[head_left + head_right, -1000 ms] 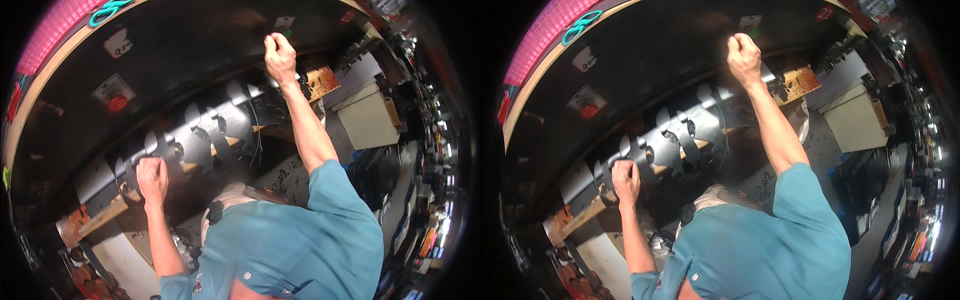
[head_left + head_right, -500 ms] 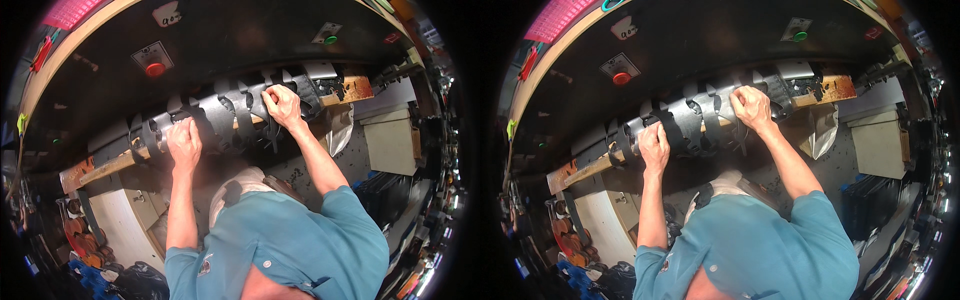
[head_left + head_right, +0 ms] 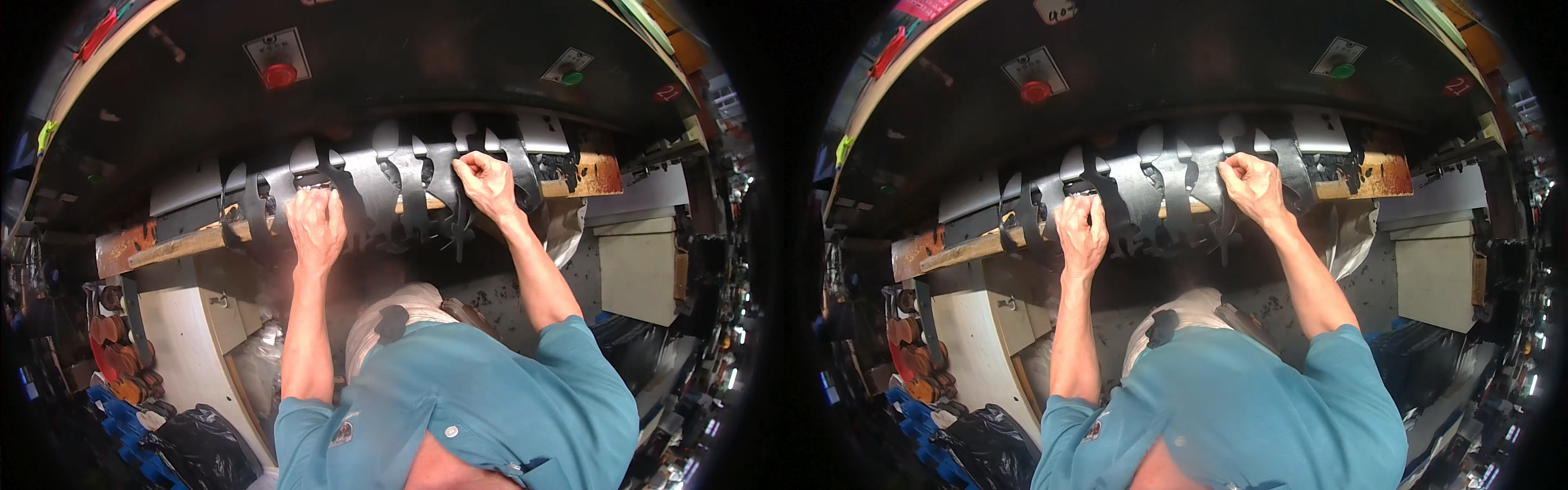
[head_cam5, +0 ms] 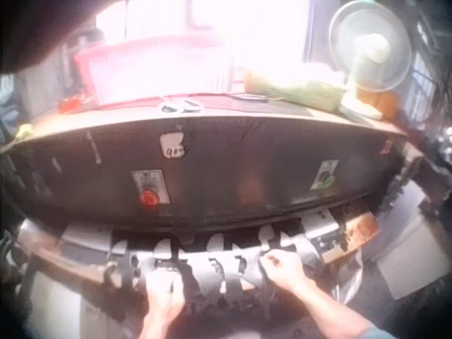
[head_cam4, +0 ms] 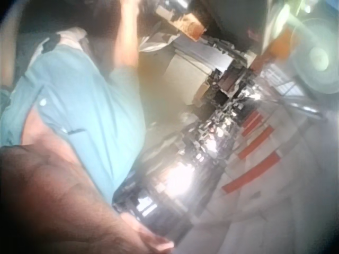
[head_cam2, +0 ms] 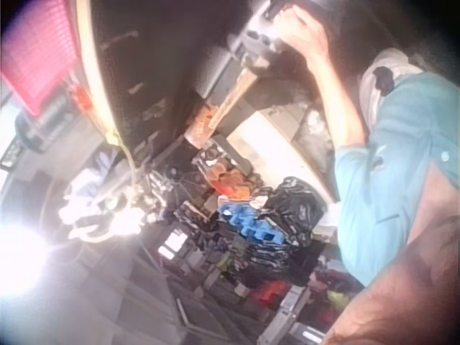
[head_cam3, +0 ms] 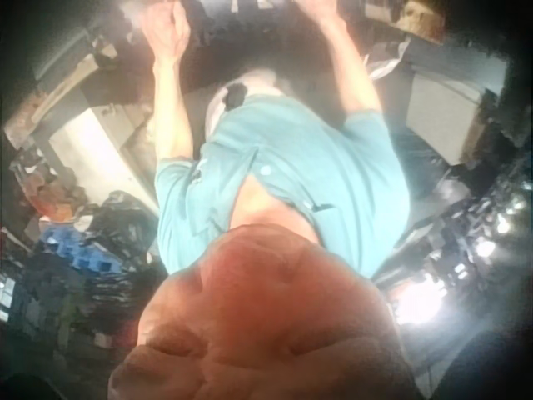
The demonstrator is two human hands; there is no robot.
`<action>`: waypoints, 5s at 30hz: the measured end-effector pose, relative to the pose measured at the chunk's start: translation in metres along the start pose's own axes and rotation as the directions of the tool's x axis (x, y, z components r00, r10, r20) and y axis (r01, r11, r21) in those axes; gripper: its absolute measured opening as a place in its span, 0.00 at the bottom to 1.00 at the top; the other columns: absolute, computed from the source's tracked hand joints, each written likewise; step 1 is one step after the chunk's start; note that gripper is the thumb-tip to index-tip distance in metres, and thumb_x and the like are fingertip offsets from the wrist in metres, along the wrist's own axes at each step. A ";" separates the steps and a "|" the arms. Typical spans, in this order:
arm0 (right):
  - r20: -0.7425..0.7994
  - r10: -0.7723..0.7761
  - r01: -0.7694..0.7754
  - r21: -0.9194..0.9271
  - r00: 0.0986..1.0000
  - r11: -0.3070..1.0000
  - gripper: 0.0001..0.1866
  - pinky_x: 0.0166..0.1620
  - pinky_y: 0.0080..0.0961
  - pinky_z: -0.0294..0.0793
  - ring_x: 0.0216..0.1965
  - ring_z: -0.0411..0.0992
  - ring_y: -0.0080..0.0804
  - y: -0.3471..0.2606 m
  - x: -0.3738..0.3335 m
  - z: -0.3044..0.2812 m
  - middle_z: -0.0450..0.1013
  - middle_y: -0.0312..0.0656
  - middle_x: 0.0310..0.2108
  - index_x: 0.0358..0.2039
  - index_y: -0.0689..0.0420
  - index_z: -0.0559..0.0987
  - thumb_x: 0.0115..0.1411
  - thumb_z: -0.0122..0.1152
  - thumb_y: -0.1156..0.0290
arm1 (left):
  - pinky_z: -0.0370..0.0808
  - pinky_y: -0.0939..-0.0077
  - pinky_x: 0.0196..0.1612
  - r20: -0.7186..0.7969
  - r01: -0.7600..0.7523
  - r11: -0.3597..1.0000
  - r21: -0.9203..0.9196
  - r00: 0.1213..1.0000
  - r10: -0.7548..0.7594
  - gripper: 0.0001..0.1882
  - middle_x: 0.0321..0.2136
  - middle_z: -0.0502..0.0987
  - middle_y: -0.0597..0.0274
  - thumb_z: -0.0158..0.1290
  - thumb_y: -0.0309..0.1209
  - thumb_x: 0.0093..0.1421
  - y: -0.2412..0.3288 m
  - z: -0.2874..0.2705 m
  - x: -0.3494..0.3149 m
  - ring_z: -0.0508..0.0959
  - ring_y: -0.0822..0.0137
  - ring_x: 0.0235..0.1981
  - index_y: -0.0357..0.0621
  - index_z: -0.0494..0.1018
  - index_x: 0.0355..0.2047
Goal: The person trims a black perforated mask using green-handled scissors, then places the trimmed pieces into a black plastic bag. They also handle an orange mask and a black sheet, moving them on the workbench.
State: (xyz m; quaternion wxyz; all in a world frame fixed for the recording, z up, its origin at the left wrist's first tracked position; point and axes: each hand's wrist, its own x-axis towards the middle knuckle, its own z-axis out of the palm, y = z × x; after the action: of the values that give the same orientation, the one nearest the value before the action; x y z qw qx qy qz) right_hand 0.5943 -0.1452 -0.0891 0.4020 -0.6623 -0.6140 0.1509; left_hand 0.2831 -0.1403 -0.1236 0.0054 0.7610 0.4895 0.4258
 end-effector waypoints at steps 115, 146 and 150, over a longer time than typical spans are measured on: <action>0.423 0.159 -0.433 0.702 0.892 0.565 0.54 0.66 0.34 0.67 0.60 0.71 0.38 -0.045 0.162 0.026 0.70 0.53 0.62 0.69 0.69 0.67 0.41 0.81 0.67 | 0.60 0.42 0.72 0.184 0.153 0.988 -0.032 0.972 -0.145 0.20 0.62 0.75 0.45 0.60 0.28 0.65 -0.102 0.048 0.168 0.69 0.40 0.68 0.39 0.77 0.57; 0.161 -0.342 0.371 -0.214 0.926 0.904 0.48 0.59 0.53 0.71 0.56 0.65 0.61 0.001 0.168 0.059 0.62 0.59 0.60 0.58 0.56 0.79 0.35 0.79 0.48 | 0.63 0.51 0.71 0.239 0.094 0.995 -0.043 0.968 -0.081 0.19 0.64 0.73 0.48 0.58 0.27 0.67 -0.081 0.057 0.168 0.69 0.47 0.69 0.39 0.77 0.59; 0.063 -0.289 0.295 -0.131 0.955 0.946 0.49 0.65 0.52 0.67 0.64 0.64 0.65 0.007 0.136 0.031 0.60 0.68 0.67 0.63 0.68 0.72 0.49 0.80 0.49 | 0.77 0.64 0.56 0.299 0.228 0.928 -0.293 0.944 -0.138 0.10 0.47 0.83 0.49 0.54 0.23 0.70 -0.032 0.012 0.146 0.82 0.55 0.50 0.33 0.80 0.48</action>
State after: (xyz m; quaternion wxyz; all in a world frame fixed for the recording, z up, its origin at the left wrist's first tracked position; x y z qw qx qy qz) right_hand 0.6055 -0.0069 -0.0737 0.3595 -0.5871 -0.7228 0.0606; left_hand 0.2907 -0.0089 -0.0507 0.2376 0.7516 0.4769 0.3890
